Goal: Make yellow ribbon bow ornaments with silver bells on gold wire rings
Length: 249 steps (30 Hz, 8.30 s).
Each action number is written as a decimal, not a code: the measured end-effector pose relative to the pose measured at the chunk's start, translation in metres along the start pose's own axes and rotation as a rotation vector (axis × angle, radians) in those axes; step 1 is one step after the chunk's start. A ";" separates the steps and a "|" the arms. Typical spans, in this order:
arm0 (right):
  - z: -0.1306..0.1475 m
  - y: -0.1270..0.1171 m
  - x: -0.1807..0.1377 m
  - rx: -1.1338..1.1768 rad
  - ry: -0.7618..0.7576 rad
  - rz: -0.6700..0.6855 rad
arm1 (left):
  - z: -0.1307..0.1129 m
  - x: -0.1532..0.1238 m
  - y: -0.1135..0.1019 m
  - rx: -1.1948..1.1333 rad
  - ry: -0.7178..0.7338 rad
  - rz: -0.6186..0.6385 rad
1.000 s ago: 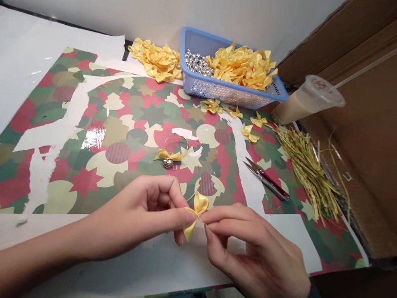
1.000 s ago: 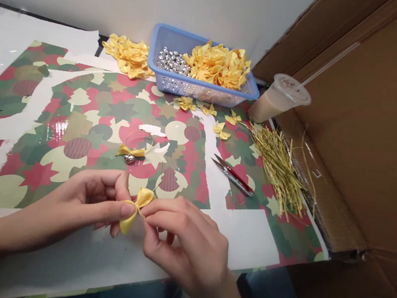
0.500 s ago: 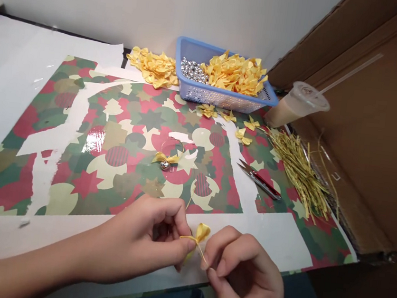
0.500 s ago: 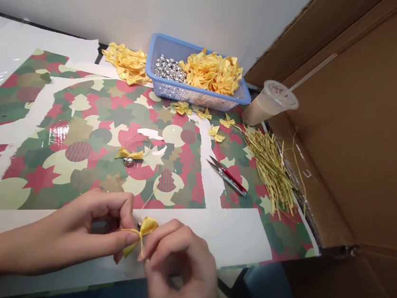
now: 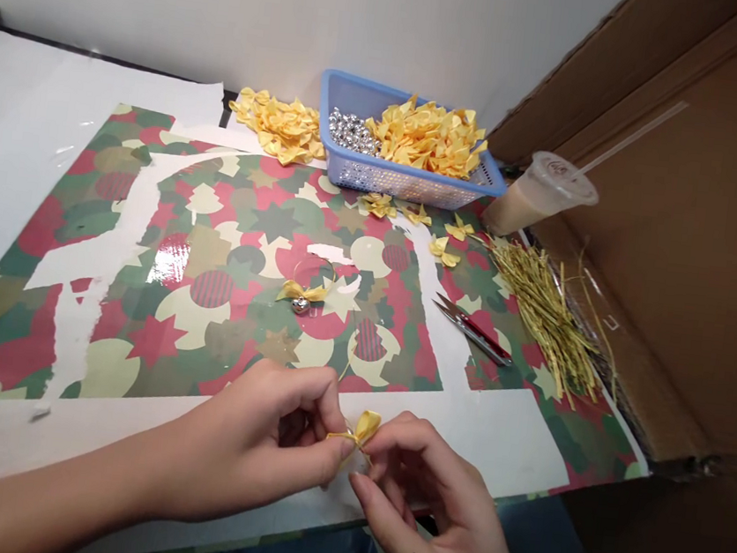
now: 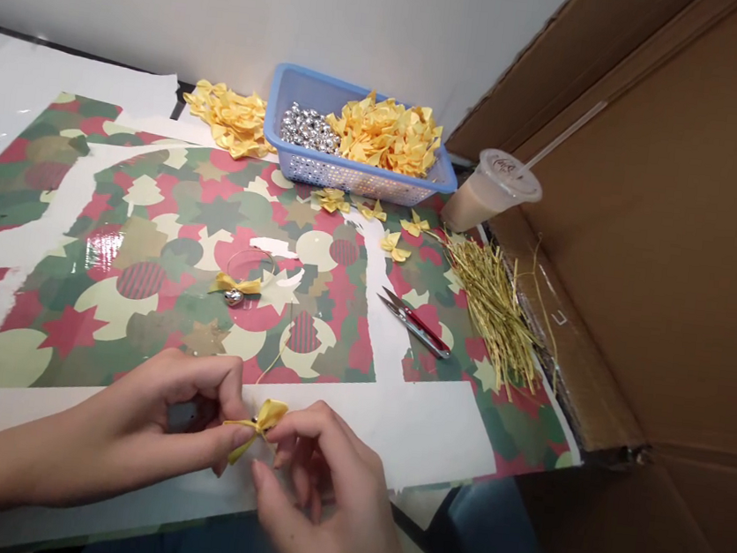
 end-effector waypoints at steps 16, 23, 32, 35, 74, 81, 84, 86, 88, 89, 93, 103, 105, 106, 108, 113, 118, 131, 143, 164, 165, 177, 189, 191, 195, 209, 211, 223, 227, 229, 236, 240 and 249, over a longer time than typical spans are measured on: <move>0.014 -0.013 0.012 -0.143 -0.405 -0.108 | -0.009 0.006 -0.010 -0.282 -0.051 -0.008; 0.017 -0.019 0.016 -0.442 -0.636 -0.159 | -0.010 0.006 -0.011 -0.304 -0.054 -0.026; 0.022 -0.027 0.021 -0.846 -0.855 -0.143 | -0.006 0.005 -0.012 -0.297 -0.052 -0.051; 0.024 -0.028 0.022 -0.874 -0.859 -0.099 | -0.007 0.004 -0.013 -0.280 -0.062 -0.073; 0.006 -0.018 0.027 0.518 0.110 0.100 | -0.005 0.002 -0.010 -0.098 0.002 -0.088; 0.004 -0.021 0.025 0.437 0.027 0.098 | -0.007 0.003 -0.010 -0.143 0.013 -0.091; 0.005 -0.021 0.025 0.406 -0.028 0.080 | -0.006 0.003 -0.010 -0.218 0.006 -0.077; 0.006 -0.021 0.024 0.374 -0.097 0.052 | -0.007 0.003 -0.011 -0.280 -0.019 -0.065; 0.007 -0.021 0.023 0.327 -0.180 0.033 | -0.007 0.003 -0.011 -0.321 -0.040 -0.056; 0.007 -0.021 0.022 0.306 -0.217 0.033 | -0.008 0.003 -0.011 -0.333 -0.049 -0.054; 0.009 -0.020 0.021 0.315 -0.259 0.046 | -0.008 0.004 -0.011 -0.352 -0.064 -0.048; -0.003 -0.015 0.015 0.513 -0.057 0.013 | -0.007 0.004 -0.012 -0.366 -0.045 -0.039; -0.003 -0.015 0.014 0.521 -0.048 0.027 | -0.007 0.003 -0.011 -0.359 -0.046 -0.041; -0.003 -0.015 0.013 0.523 -0.045 0.034 | -0.007 0.003 -0.011 -0.357 -0.049 -0.044; -0.003 -0.016 0.013 0.525 -0.036 0.043 | -0.007 0.002 -0.011 -0.355 -0.060 -0.050; -0.004 -0.018 0.013 0.564 -0.013 0.050 | -0.007 0.003 -0.012 -0.333 -0.076 -0.049; -0.006 -0.017 0.013 0.570 -0.084 0.019 | -0.007 0.003 -0.012 -0.304 -0.064 -0.040; 0.004 -0.023 0.029 0.318 0.148 0.298 | -0.009 0.003 -0.009 -0.300 0.018 0.041; 0.010 -0.034 0.036 0.252 0.221 0.478 | -0.006 0.004 -0.010 -0.370 0.004 0.020; 0.007 -0.018 0.030 -0.038 -0.058 0.028 | -0.009 0.003 -0.009 -0.380 0.033 -0.031; 0.007 -0.017 0.029 -0.038 -0.057 0.027 | -0.009 0.003 -0.009 -0.376 0.037 -0.029; 0.011 -0.020 0.028 -0.101 -0.089 0.033 | -0.008 0.001 -0.008 -0.343 0.077 -0.028; 0.011 -0.018 0.032 -0.233 -0.356 -0.071 | -0.006 0.004 -0.012 -0.448 -0.010 -0.048; 0.010 -0.017 0.033 -0.244 -0.339 -0.061 | -0.005 0.005 -0.013 -0.476 -0.031 -0.036; 0.013 -0.018 0.032 -0.258 -0.312 -0.056 | -0.005 0.006 -0.013 -0.478 -0.066 -0.032; 0.011 -0.052 0.063 0.015 -0.159 0.062 | -0.008 0.004 -0.026 -0.414 -0.105 0.068; 0.017 -0.048 0.074 0.063 -0.075 0.418 | -0.010 0.003 -0.030 -0.413 -0.107 0.092; 0.020 -0.038 0.141 0.340 -0.058 0.992 | -0.008 0.001 -0.055 -0.492 -0.136 0.086; 0.020 -0.047 0.142 0.352 -0.081 0.927 | -0.006 0.004 -0.054 -0.509 -0.139 0.068; 0.020 -0.051 0.141 0.327 -0.093 0.887 | -0.007 0.005 -0.054 -0.514 -0.134 0.059; 0.022 -0.062 0.137 0.141 -0.096 0.748 | -0.009 0.005 -0.052 -0.531 -0.171 -0.001; 0.023 -0.067 0.140 0.032 -0.151 0.643 | -0.007 0.005 -0.052 -0.509 -0.184 -0.018; 0.014 -0.080 0.149 -0.159 -0.236 0.395 | -0.005 0.005 -0.053 -0.499 -0.173 -0.002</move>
Point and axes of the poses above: each hand's wrist, its own x-axis towards the middle knuckle, its own y-axis out of the palm, z = x × y, the point moved 1 cm from there along x, towards the middle knuckle
